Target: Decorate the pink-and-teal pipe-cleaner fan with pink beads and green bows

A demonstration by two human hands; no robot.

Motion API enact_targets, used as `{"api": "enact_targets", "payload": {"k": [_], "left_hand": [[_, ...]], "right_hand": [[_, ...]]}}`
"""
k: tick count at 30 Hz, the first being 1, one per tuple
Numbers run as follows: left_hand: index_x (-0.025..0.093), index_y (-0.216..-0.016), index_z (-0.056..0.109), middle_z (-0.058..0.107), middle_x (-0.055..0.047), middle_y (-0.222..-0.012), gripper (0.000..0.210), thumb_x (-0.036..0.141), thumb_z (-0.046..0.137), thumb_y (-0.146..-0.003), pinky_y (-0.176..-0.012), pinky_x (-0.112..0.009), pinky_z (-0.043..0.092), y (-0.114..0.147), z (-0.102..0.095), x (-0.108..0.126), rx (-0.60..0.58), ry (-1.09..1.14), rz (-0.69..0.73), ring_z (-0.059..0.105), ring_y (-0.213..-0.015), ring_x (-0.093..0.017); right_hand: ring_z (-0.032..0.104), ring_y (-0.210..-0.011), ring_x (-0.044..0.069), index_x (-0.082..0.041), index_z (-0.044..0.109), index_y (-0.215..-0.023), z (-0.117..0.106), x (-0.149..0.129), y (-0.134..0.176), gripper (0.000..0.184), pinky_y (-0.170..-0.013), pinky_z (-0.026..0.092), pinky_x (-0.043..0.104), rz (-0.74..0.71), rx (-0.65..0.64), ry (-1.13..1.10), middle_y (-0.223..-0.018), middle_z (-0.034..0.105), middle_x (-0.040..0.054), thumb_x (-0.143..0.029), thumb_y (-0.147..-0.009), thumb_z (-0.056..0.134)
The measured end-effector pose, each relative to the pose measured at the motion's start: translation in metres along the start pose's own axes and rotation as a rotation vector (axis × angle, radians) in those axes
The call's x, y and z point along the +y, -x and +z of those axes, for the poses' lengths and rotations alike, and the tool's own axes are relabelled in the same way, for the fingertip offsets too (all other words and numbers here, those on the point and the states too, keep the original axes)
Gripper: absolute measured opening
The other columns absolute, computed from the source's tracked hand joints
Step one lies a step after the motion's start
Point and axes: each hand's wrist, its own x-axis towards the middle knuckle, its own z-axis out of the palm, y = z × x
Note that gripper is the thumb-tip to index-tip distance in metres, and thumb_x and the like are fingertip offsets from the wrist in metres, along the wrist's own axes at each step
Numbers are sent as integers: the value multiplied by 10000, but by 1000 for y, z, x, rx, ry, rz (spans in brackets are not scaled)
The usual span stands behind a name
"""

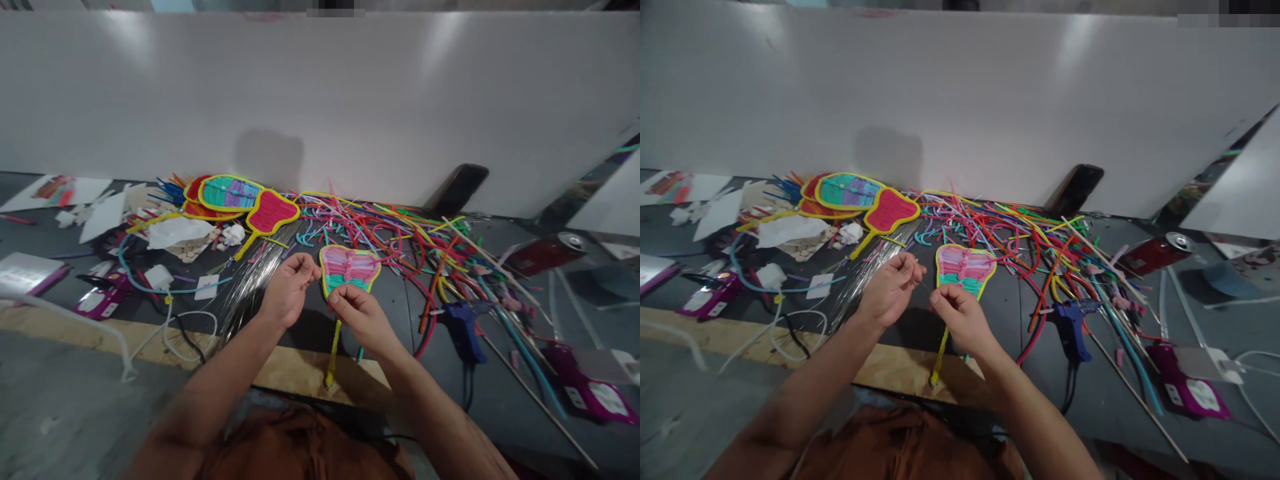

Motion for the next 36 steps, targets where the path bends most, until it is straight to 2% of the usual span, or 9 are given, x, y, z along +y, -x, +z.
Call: {"api": "enact_targets", "payload": {"k": [5, 9, 11, 15, 18, 21, 23, 25, 36], "left_hand": [[200, -609, 475, 469, 49, -538, 260, 275, 692, -731, -692, -239, 434, -20, -7, 26, 101, -30, 205, 522, -649, -109], [224, -642, 455, 512, 31, -616, 225, 311, 595, -795, -698, -263, 452, -56, -43, 57, 344, -283, 450, 541, -675, -129], [228, -695, 522, 567, 9, -662, 149, 322, 557, -806, -712, -284, 456, -72, -64, 61, 480, -544, 538, 554, -683, -148], [222, -852, 668, 674, -92, -999, 152, 190, 589, -726, -897, -458, 396, -77, -87, 45, 289, -1435, 323, 559, -1018, -299], [240, -1015, 673, 488, -144, -1361, 347, 96, 571, -716, -976, -608, 248, -52, -75, 26, 283, -1764, 363, 386, -1255, -388], [254, -974, 694, 552, -105, -1284, 229, 186, 539, -820, -1023, -517, 265, -12, -49, 6, 119, -1657, 571, 426, -1247, -298], [288, -894, 712, 645, -54, -1125, 165, 253, 561, -839, -1009, -449, 319, 14, -33, -8, -142, -1485, 606, 498, -1172, -248], [302, -909, 714, 679, -38, -1045, 146, 274, 590, -835, -980, -422, 355, 33, -22, -21, -267, -1334, 592, 523, -1130, -234], [296, -792, 736, 728, -37, -857, 58, 287, 683, -772, -891, -414, 424, 45, -22, -33, -285, -993, 440, 583, -1018, -240]], "right_hand": [[421, -580, 97, -170, 578, -714, -24, 8, 25, 307, -531, 326, 221, 33, 6, 129, -643, 517, -16, -459, -816, 590], [419, -521, 86, -162, 586, -697, -50, 17, 51, 321, -469, 298, 213, 170, 102, 99, -628, 550, -6, -469, -773, 638], [396, -482, 74, -164, 594, -711, -61, 20, 59, 318, -439, 281, 205, 209, 213, 6, -618, 553, -12, -471, -739, 673], [426, -494, 76, -168, 638, -781, -71, 24, 59, 303, -457, 320, 206, 196, 336, -192, -643, 567, -9, -440, -688, 731], [445, -515, 78, -162, 669, -812, -63, 28, 51, 303, -485, 338, 211, 159, 332, -252, -638, 561, -11, -419, -673, 751], [425, -496, 74, -164, 654, -755, -45, 32, 45, 304, -474, 321, 210, 180, 312, -311, -600, 522, -29, -442, -675, 747], [406, -485, 70, -163, 623, -715, -32, 35, 42, 328, -467, 309, 207, 220, 267, -368, -587, 496, -37, -472, -688, 730], [399, -487, 68, -163, 587, -691, -21, 39, 41, 357, -472, 310, 207, 247, 199, -404, -590, 481, -40, -502, -718, 697], [349, -568, 103, -187, 472, -637, -5, 41, 46, 397, -534, 300, 227, 47, 152, 99, -593, 407, -40, -511, -866, 493]]}}
